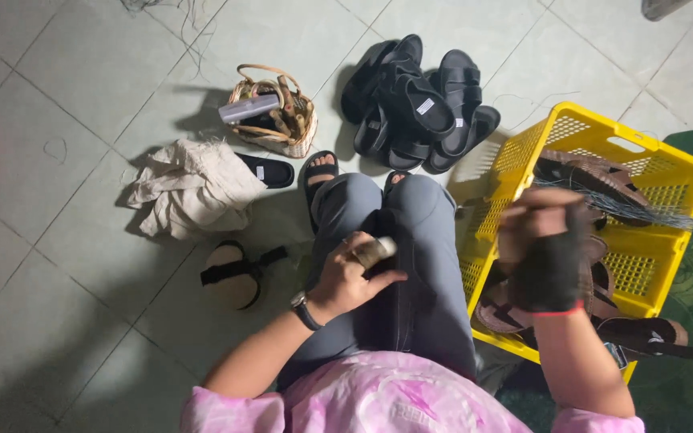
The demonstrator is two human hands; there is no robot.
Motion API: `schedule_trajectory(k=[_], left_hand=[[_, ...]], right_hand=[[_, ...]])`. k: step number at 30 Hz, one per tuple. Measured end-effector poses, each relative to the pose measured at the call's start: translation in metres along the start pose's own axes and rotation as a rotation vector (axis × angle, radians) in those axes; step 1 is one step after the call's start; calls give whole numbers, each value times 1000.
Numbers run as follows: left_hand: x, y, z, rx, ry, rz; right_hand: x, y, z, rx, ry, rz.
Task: Hand-sewing a strap onto a black shoe using a needle and thread while sitting on the floor.
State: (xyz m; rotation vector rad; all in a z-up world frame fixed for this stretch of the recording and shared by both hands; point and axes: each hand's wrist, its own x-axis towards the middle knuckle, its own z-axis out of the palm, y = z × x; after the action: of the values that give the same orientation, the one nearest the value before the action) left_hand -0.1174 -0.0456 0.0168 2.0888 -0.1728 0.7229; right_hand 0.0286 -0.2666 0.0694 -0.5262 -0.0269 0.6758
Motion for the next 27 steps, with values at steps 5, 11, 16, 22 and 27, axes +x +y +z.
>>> schedule_trajectory(k=[5,11,16,22,27], left_hand=[[3,-6,-14,327,-356,-434],[-3,-27,0,-175,-356,-473],[47,-38,-11,-719,-31,-684],[99,-49,-13,-1065,62,-784],[117,-113,13,-774,274,-832]], right_hand=[[19,43,14,-1838,-417,151],[21,51,-18,-1867,-698,-538],[37,66,-2,-1735,-392,-290],[32,73,-1,-1750,-115,-19],[29,79,-21,-1777,-244,-115]])
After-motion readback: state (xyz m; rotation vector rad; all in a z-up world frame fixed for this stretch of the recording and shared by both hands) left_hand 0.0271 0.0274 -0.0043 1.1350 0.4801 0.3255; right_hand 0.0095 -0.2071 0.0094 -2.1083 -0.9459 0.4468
